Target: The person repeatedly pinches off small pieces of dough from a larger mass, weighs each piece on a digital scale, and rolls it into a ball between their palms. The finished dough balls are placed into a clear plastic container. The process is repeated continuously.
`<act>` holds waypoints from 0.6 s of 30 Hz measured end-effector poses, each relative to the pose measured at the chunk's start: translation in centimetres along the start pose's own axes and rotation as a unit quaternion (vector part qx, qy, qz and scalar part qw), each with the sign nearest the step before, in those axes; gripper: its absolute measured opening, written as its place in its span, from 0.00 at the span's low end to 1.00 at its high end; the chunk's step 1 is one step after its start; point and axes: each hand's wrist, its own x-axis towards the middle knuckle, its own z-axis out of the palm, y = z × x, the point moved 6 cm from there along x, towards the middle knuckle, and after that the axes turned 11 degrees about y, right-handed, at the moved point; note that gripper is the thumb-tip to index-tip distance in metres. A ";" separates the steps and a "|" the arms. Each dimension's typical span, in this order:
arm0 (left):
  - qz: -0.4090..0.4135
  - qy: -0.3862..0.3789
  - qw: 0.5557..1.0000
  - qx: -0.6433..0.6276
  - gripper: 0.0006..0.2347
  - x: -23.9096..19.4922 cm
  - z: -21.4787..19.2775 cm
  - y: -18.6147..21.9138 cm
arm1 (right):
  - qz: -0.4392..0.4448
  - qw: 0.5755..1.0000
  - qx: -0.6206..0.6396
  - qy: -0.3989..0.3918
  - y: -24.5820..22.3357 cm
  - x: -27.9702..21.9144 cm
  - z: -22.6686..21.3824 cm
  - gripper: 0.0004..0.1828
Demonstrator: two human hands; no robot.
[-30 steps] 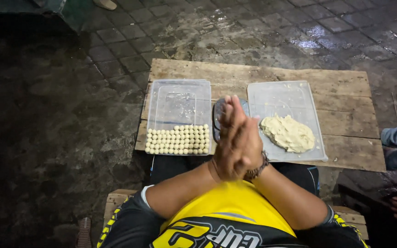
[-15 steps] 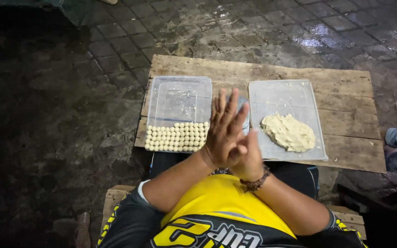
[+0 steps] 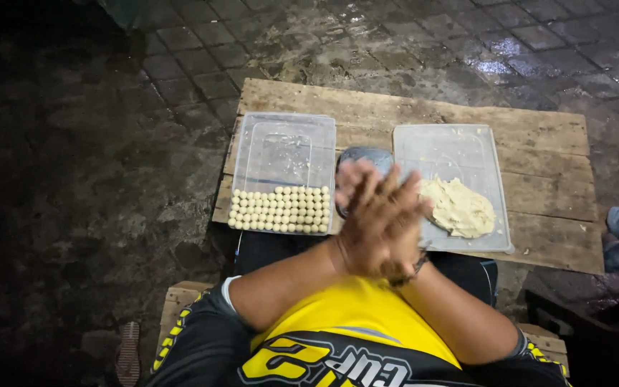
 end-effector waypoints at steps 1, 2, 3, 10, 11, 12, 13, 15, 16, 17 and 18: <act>0.001 0.003 0.999 0.034 0.39 0.5 -0.5 -1.4 | 0.002 0.986 0.164 0.021 1.2 -1.0 -1.8 0.46; 0.002 0.006 0.998 0.068 0.38 0.9 -1.0 -2.9 | 0.003 0.946 0.323 0.041 2.5 -2.0 -3.6 0.41; -0.001 0.007 0.998 0.069 0.38 0.8 -0.8 -2.7 | 0.005 0.945 0.323 0.043 0.4 -1.5 -0.9 0.41; -0.011 0.007 1.000 0.017 0.40 0.1 -0.3 -1.7 | 0.059 0.967 0.071 0.239 -3.4 -0.6 2.3 0.35; -0.004 0.013 0.999 0.043 0.39 0.6 -0.8 -2.9 | 0.052 0.971 0.060 0.227 -3.7 -0.7 2.3 0.36; -0.006 0.013 0.999 0.043 0.39 0.7 -0.5 -3.2 | 0.053 0.970 0.059 0.229 -3.7 -0.8 2.2 0.36; 0.003 0.022 0.998 0.067 0.38 0.7 -0.5 -3.4 | 0.049 0.974 0.049 0.217 -3.7 -0.9 2.2 0.37; 0.015 0.033 0.995 0.094 0.37 0.2 -0.4 -2.0 | 0.046 0.978 0.038 0.201 -3.7 -0.8 2.3 0.38; 0.000 0.015 0.999 0.047 0.39 -0.3 0.0 -0.6 | 0.040 0.982 0.027 0.183 -3.9 -0.5 2.5 0.39; -0.016 -0.004 1.000 -0.001 0.41 -1.1 0.5 1.0 | 0.032 0.985 0.016 0.169 -4.0 -0.5 2.6 0.40; -0.016 -0.005 1.000 -0.001 0.41 -0.4 -0.1 0.3 | 0.032 0.985 0.017 0.169 -4.0 -0.5 2.5 0.40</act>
